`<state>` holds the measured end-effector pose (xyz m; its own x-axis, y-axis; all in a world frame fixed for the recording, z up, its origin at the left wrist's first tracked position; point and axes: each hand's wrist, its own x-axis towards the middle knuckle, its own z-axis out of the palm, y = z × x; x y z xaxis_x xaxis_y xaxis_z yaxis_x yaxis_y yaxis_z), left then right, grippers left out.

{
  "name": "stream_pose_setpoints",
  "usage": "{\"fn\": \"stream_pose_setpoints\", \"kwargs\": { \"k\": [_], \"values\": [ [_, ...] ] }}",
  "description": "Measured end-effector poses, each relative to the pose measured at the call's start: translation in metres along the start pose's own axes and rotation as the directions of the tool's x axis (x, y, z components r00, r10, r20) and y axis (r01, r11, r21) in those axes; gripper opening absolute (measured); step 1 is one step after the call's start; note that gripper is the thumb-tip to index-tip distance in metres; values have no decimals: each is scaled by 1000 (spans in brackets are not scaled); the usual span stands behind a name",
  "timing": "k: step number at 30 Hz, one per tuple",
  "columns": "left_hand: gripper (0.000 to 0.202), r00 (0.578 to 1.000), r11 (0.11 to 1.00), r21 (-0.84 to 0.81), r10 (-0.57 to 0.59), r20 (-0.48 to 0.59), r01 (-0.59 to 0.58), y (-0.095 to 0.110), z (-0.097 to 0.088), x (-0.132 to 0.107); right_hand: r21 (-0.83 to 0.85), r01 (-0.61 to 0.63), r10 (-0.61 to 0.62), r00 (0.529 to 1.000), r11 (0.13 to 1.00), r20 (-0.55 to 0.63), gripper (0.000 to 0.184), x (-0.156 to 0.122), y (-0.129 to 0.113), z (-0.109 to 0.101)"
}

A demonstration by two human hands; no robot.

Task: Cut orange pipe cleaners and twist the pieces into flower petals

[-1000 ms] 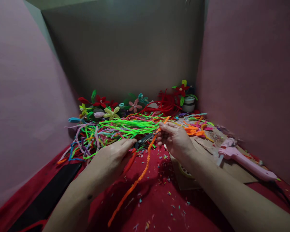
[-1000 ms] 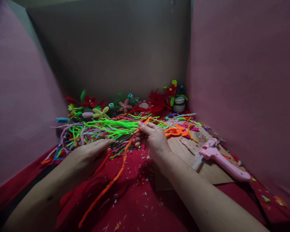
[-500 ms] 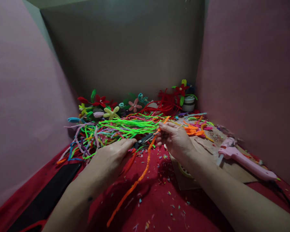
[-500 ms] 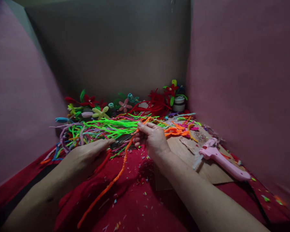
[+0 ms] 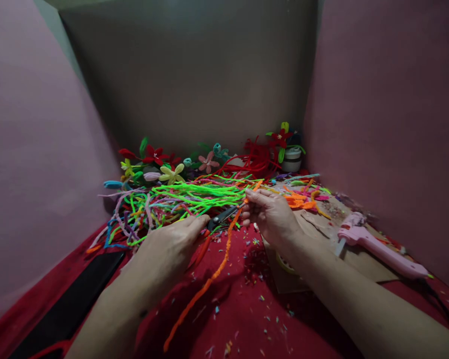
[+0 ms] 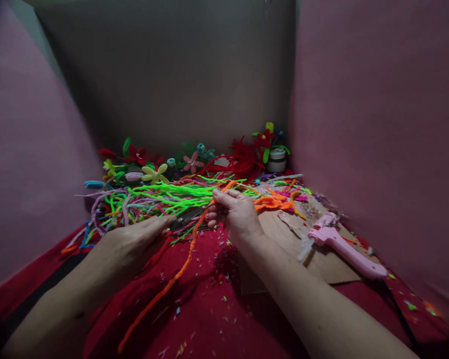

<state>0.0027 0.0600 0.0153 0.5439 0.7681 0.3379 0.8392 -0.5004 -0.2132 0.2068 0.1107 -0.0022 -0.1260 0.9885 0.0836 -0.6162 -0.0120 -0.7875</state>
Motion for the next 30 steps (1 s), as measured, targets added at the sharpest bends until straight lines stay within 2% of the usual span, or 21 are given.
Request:
{"fn": "stream_pose_setpoints", "kwargs": {
  "k": [5, 15, 20, 26, 30],
  "values": [
    [39, 1000, 1000, 7, -4, -13, 4, 1, 1, -1, -1, 4, -4, 1000, 1000, -9, 18, -1, -1, 0],
    [46, 998, 999, 22, -49, 42, 48, 4, 2, -2, 11, 34, -34, 999, 999, -29, 19, -2, -2, 2],
    [44, 998, 997, 64, -48, 32, 46, 9, -3, -2, 69, 25, -23, 999, 997, -24, 17, -1, 0, 0],
    [43, 997, 976, 206, -80, 11, 76, 17, -10, -2, 112, 49, -47, 999, 992, -25, 16, 0, 1, 0],
    [46, 995, 976, 197, -100, 17, 95, 23, -16, -2, 101, 62, -61, 998, 993, -20, 17, -2, 1, 1]
  ]
}}
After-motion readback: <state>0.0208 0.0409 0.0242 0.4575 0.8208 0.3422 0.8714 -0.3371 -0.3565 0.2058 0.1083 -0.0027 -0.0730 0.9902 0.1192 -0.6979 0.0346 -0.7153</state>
